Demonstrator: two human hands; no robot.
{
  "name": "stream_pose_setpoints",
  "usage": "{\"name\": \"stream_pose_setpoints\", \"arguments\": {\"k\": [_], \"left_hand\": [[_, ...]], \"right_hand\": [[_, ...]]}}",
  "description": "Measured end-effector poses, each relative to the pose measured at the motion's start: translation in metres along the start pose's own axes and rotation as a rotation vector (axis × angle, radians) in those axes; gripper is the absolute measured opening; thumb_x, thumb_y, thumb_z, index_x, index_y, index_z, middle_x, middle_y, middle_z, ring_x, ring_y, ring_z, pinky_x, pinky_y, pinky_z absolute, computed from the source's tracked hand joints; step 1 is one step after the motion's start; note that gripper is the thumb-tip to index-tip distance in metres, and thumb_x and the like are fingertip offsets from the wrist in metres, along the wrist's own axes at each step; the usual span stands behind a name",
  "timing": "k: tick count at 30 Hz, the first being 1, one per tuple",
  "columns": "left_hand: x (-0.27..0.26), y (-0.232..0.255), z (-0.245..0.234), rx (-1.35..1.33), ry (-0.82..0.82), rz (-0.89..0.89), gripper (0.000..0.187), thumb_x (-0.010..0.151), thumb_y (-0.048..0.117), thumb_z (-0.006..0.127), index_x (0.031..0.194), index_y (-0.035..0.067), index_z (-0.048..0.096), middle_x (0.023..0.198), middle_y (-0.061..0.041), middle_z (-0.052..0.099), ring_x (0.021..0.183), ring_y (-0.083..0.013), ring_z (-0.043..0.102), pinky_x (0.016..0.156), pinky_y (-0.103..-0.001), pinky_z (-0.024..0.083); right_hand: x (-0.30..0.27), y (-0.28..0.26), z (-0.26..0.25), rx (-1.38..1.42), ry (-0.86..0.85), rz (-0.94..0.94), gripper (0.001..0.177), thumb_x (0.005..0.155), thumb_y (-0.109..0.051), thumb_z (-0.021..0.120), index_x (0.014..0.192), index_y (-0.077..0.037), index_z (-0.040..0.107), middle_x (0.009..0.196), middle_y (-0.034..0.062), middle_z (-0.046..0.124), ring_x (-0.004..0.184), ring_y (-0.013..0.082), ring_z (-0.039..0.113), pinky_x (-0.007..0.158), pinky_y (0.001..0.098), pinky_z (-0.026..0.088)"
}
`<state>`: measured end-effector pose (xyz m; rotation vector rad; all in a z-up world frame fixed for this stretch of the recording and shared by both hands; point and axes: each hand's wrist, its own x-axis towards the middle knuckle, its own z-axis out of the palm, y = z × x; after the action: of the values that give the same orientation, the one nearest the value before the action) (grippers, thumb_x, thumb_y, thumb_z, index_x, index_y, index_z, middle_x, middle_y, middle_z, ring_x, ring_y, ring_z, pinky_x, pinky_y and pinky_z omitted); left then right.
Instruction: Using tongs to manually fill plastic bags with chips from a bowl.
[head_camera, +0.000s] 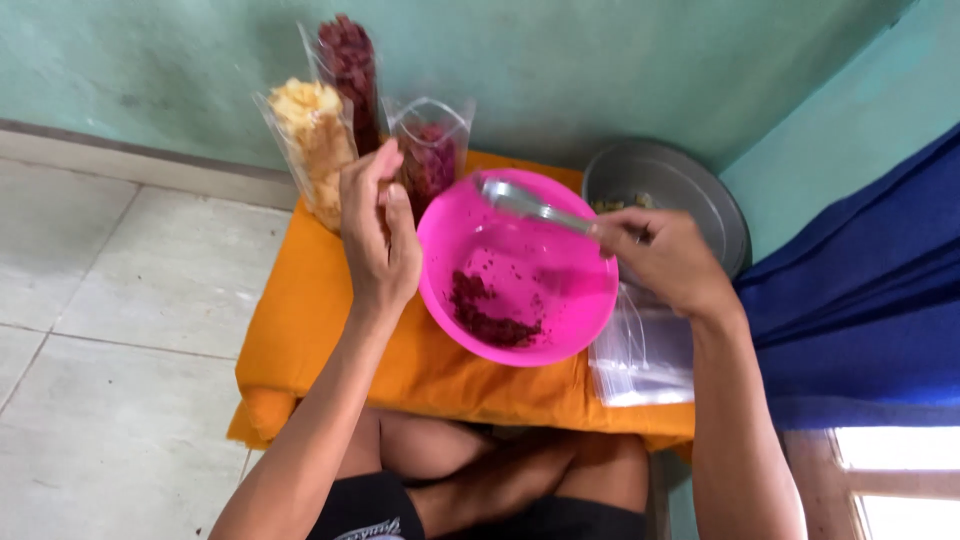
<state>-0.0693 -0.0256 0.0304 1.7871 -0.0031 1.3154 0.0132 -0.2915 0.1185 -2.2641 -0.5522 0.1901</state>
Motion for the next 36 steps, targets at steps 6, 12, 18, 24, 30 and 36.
{"name": "stream_pose_setpoints", "arguments": {"k": [6, 12, 18, 24, 30, 36], "left_hand": [[0.055, -0.008, 0.013, -0.065, -0.069, 0.042, 0.051, 0.115, 0.031, 0.022, 0.15, 0.001, 0.043, 0.143, -0.019, 0.051, 0.144, -0.0397, 0.04, 0.119, -0.052, 0.033], [0.064, -0.039, 0.023, -0.074, -0.102, 0.025, 0.054, 0.114, 0.035, 0.019, 0.149, 0.002, 0.044, 0.14, -0.018, 0.054, 0.137, -0.0366, 0.049, 0.115, -0.05, 0.038], [0.06, -0.035, 0.02, -0.077, -0.093, 0.029, 0.053, 0.114, 0.034, 0.021, 0.147, 0.002, 0.046, 0.139, -0.019, 0.056, 0.135, -0.0356, 0.052, 0.115, -0.049, 0.038], [-0.02, -0.012, -0.003, 0.106, 0.004, -0.169, 0.032, 0.105, 0.017, 0.041, 0.133, 0.004, 0.051, 0.109, -0.013, 0.047, 0.1, -0.0328, 0.055, 0.082, -0.042, 0.052], [-0.079, -0.022, 0.005, -0.07, -0.35, -0.654, 0.043, 0.093, 0.013, 0.046, 0.135, 0.005, 0.053, 0.11, -0.012, 0.049, 0.104, -0.0295, 0.055, 0.087, -0.045, 0.048], [-0.083, 0.004, 0.006, -0.013, -0.266, -0.333, 0.03, 0.091, 0.0, 0.043, 0.12, 0.0, 0.054, 0.094, -0.009, 0.051, 0.075, -0.0184, 0.047, 0.068, -0.032, 0.042]], "right_hand": [[0.048, -0.033, 0.004, 0.058, 0.177, -0.237, 0.025, 0.094, -0.033, 0.076, 0.114, -0.018, 0.08, 0.081, 0.0044, 0.077, 0.084, 0.0109, 0.072, 0.081, 0.029, 0.055], [0.053, -0.069, 0.019, -0.147, 0.172, -0.311, 0.036, 0.089, -0.04, 0.078, 0.115, -0.016, 0.08, 0.096, 0.0116, 0.079, 0.098, 0.0321, 0.074, 0.083, 0.0386, 0.056], [0.051, -0.06, 0.02, -0.169, 0.225, -0.365, 0.038, 0.089, -0.04, 0.08, 0.118, -0.014, 0.079, 0.101, 0.0122, 0.078, 0.1, 0.0338, 0.073, 0.081, 0.0404, 0.056], [0.014, -0.015, -0.016, -0.209, 0.101, -0.09, 0.032, 0.092, -0.037, 0.074, 0.117, -0.017, 0.078, 0.099, 0.0118, 0.078, 0.1, 0.0239, 0.072, 0.086, 0.0423, 0.054], [-0.007, 0.021, -0.022, -0.389, -0.201, 0.244, 0.035, 0.082, -0.039, 0.075, 0.104, -0.013, 0.084, 0.085, 0.0105, 0.083, 0.094, 0.0255, 0.076, 0.085, 0.0447, 0.055], [-0.022, 0.026, -0.025, -0.487, -0.47, 0.332, 0.033, 0.091, -0.034, 0.071, 0.1, -0.006, 0.086, 0.073, 0.003, 0.074, 0.062, 0.0128, 0.056, 0.055, 0.0287, 0.046]]}}
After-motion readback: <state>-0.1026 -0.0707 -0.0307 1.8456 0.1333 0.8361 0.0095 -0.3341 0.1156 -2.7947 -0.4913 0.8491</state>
